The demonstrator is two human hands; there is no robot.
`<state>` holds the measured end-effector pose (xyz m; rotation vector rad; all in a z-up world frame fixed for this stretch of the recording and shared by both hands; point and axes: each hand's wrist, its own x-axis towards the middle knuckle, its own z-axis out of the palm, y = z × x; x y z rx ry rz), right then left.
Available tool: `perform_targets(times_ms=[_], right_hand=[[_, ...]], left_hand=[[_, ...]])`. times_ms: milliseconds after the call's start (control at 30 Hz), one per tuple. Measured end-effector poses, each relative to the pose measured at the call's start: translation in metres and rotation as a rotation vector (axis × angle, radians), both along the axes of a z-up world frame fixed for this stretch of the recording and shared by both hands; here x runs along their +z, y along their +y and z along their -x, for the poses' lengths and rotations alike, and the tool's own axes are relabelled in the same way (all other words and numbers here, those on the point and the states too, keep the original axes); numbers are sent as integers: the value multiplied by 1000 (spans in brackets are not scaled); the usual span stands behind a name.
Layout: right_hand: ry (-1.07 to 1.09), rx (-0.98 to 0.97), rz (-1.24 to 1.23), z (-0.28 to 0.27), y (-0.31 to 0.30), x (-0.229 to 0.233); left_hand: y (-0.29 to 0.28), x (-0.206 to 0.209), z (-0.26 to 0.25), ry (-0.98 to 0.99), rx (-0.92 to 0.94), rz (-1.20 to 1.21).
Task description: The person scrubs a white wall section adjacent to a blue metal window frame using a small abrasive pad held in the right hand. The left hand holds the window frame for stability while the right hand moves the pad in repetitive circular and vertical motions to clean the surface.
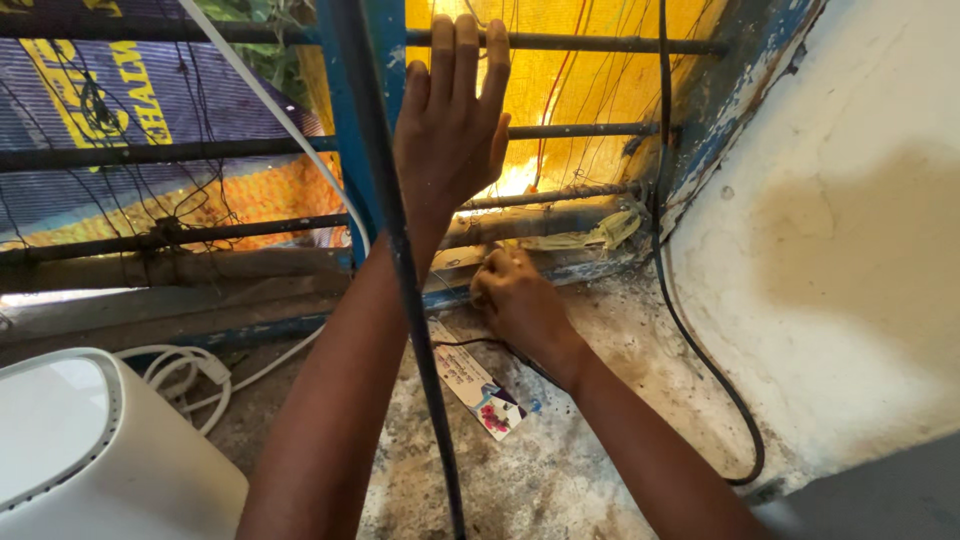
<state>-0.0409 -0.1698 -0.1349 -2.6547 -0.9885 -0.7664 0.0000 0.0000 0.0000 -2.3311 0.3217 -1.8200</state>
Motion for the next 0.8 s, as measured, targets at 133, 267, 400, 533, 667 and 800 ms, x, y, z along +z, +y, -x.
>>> perform_targets(times_ms=[133,267,400,533,667,800], right_hand=[[314,-280,-140,-9,-20,17],[133,-310,-119,-17,-32,15],[-132,99,-52,-4,2,-8],[15,131,-78,3,17,-9],[283,-304,-105,-14,-17,6],[42,-302,-67,-20,-26,5]], left_hand=[[-3,-3,0,-4,-76,51],[-8,1,1,8,-58,97],[-11,1,1,19,-54,96],[-10,1,1,8,-36,98],[-10,2,1,27,-50,96],[-12,3,5,31,-55,110]])
